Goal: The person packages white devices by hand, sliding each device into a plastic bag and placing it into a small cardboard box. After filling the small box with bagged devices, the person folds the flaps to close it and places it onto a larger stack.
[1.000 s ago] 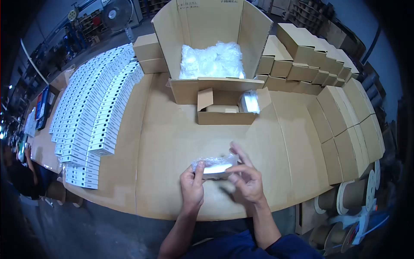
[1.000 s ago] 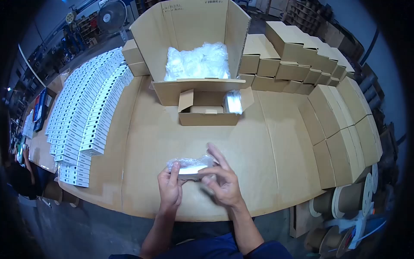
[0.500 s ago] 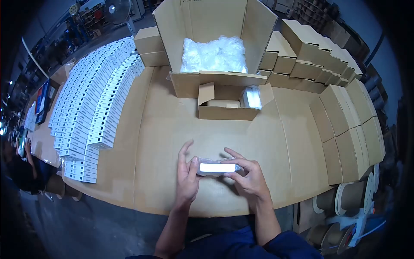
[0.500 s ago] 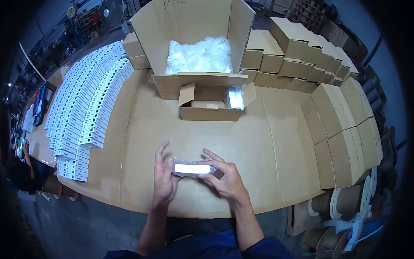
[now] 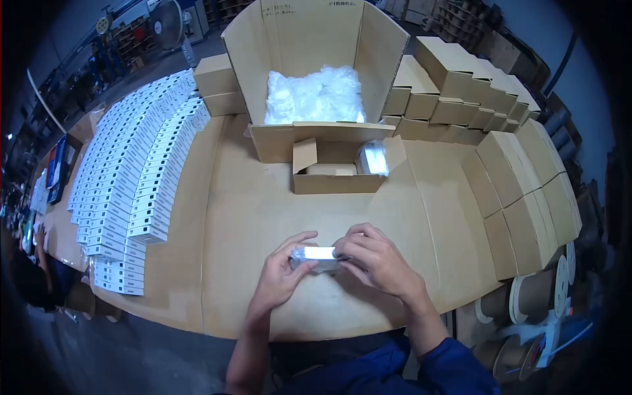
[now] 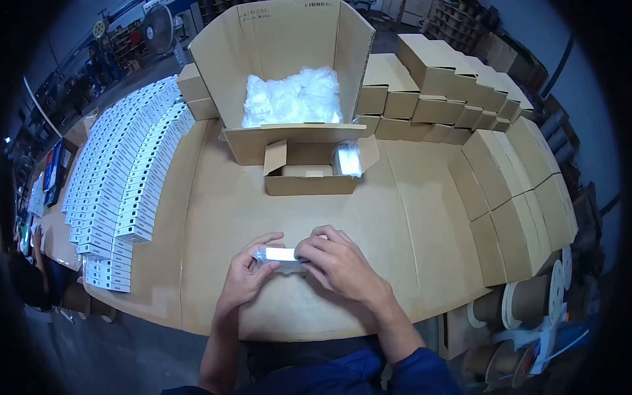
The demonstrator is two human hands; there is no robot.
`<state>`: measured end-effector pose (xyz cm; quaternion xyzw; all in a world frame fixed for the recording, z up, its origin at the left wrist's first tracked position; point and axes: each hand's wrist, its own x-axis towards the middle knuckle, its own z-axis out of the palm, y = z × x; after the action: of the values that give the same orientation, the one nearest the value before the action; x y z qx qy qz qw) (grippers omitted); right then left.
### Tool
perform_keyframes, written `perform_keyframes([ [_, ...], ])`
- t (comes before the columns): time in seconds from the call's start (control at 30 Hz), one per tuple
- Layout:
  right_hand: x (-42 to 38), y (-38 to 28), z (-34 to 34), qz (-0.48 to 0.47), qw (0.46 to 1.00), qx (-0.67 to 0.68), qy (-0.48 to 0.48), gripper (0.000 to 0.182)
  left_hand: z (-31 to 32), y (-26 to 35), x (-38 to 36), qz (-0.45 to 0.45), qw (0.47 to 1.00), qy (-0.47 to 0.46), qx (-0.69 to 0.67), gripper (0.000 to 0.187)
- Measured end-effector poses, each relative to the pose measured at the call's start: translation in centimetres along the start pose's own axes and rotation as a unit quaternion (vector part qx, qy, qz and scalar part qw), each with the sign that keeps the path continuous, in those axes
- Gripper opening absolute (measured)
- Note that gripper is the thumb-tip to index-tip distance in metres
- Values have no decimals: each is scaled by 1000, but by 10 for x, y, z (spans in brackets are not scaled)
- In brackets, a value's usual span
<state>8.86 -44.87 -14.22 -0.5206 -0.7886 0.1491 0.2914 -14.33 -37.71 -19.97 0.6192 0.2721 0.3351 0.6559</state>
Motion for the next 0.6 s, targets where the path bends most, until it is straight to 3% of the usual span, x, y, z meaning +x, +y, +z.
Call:
perform_keyframes([
  [0.1, 12, 1, -9, -23, 1000, -7, -17, 25, -9, 7, 12, 31, 998, -21, 57, 22],
  [0.2, 19, 10, -19, -10, 1000, 5, -10, 23, -20, -9, 29, 92, 994, -32, 59, 37],
  [0.3, 28, 22, -34, 12, 997, 0, 71, 20, -18, 9, 39, -6, 995, 50, -84, 57],
  [0.33, 31, 28, -38, 25, 994, -6, 108, 19, -23, 10, 47, -26, 997, 71, -10, 70],
  [0.37, 34, 32, -42, 37, 989, -12, 145, 18, -30, 7, 54, 27, 988, 78, 134, 70],
  [0.43, 44, 39, -44, 55, 973, -37, 221, 17, -41, 3, 67, 130, 898, 88, 410, 70],
  [0.6, 62, 65, -27, 53, 926, -161, 338, 20, -47, 5, 82, 108, 855, 44, 505, 67],
])
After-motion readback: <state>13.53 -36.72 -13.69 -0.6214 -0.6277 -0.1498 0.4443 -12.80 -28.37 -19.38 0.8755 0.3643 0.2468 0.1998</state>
